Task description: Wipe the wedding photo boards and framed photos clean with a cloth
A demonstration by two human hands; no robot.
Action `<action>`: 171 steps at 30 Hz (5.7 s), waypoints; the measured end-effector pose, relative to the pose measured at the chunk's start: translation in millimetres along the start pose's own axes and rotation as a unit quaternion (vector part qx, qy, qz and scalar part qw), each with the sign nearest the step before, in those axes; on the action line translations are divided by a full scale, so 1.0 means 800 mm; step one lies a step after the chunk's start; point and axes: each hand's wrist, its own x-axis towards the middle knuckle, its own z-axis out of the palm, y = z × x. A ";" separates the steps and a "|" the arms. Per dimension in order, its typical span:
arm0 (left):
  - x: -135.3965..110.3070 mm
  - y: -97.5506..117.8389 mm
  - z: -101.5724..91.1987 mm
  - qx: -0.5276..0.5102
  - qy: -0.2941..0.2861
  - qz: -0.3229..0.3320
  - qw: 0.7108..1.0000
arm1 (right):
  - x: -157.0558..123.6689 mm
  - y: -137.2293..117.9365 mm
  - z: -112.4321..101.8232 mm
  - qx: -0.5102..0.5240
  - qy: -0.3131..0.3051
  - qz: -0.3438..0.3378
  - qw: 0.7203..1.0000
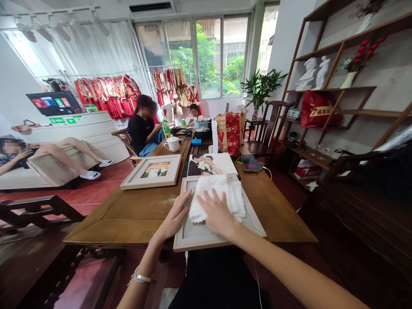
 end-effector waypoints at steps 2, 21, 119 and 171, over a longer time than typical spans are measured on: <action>0.000 0.002 0.001 0.000 0.010 -0.007 1.000 | -0.028 -0.025 -0.002 0.035 -0.033 -0.049 0.998; -0.001 0.003 0.003 0.007 0.018 -0.024 1.000 | -0.038 -0.032 -0.007 0.049 -0.035 -0.130 0.990; 0.002 0.004 -0.001 0.012 -0.007 0.009 1.000 | -0.116 0.116 -0.064 0.150 -0.062 -0.032 0.986; 0.003 0.002 0.010 -0.132 0.178 -0.233 0.947 | -0.074 0.023 -0.033 0.244 -0.026 -0.155 0.957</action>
